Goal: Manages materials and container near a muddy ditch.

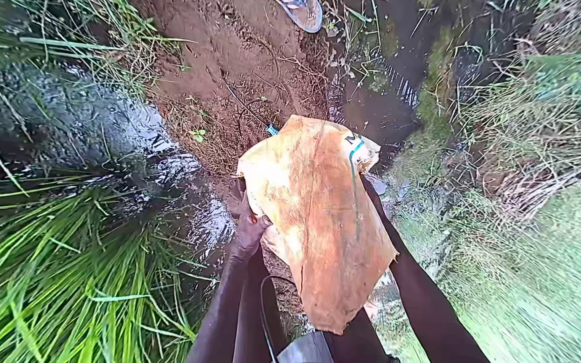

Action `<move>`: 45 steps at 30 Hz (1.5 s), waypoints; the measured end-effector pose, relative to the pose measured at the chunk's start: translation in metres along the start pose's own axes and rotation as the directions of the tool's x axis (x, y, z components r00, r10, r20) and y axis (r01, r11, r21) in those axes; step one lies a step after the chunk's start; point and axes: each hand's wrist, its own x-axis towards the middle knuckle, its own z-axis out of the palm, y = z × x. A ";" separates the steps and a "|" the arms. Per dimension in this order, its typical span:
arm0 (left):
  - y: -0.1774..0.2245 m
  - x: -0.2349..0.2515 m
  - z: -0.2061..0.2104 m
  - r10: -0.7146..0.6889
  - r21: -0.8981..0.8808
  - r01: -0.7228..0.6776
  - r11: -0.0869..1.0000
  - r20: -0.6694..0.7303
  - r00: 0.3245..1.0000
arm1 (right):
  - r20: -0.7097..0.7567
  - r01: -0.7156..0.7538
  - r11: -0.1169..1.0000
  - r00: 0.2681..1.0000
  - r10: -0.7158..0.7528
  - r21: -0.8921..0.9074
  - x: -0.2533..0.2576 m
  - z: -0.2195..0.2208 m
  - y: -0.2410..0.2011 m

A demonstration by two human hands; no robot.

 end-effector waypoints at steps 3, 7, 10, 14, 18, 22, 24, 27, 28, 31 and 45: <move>-0.009 0.015 -0.019 -0.126 0.061 0.123 0.991 0.047 0.991 | 0.061 -0.096 0.995 0.993 0.096 -0.002 0.018 0.025 -0.004; -0.026 0.022 -0.049 -0.170 0.111 0.169 0.979 0.001 0.985 | 0.125 -0.108 0.969 0.982 0.138 -0.221 0.029 0.053 -0.002; -0.043 0.025 -0.085 -0.181 -0.040 0.178 0.983 -0.100 0.978 | 0.240 -0.056 0.929 0.959 0.153 -0.367 0.039 0.078 -0.002; -0.047 0.023 -0.121 -0.110 -0.119 0.085 0.989 -0.221 0.969 | 0.356 0.086 0.854 0.927 0.120 -0.513 0.062 0.119 0.014; -0.051 0.031 -0.160 0.027 -0.003 -0.030 1.000 -0.291 0.956 | 0.454 0.284 0.764 0.891 0.013 -0.579 0.081 0.156 0.034; -0.067 0.034 -0.178 0.027 0.090 0.002 0.996 -0.326 0.945 | 0.549 0.494 0.651 0.824 -0.141 -0.576 0.112 0.176 0.065; -0.072 0.031 -0.178 -0.010 0.133 0.057 0.989 -0.329 0.944 | 0.558 0.486 0.631 0.824 -0.100 -0.605 0.127 0.180 0.077; -0.086 0.022 -0.168 -0.044 0.173 0.118 0.978 -0.381 0.923 | 0.575 0.482 0.622 0.816 -0.061 -0.617 0.147 0.187 0.101; -0.093 0.019 -0.166 -0.043 0.170 0.120 0.978 -0.402 0.915 | 0.584 0.485 0.631 0.809 -0.063 -0.605 0.149 0.188 0.105; -0.110 0.008 -0.160 -0.050 0.166 0.142 0.976 -0.462 0.886 | 0.607 0.480 0.649 0.794 -0.035 -0.590 0.138 0.185 0.110; -0.155 -0.013 -0.157 -0.134 0.205 0.273 0.940 -0.512 0.849 | 0.530 0.582 0.566 0.801 -0.277 -0.583 0.096 0.164 0.154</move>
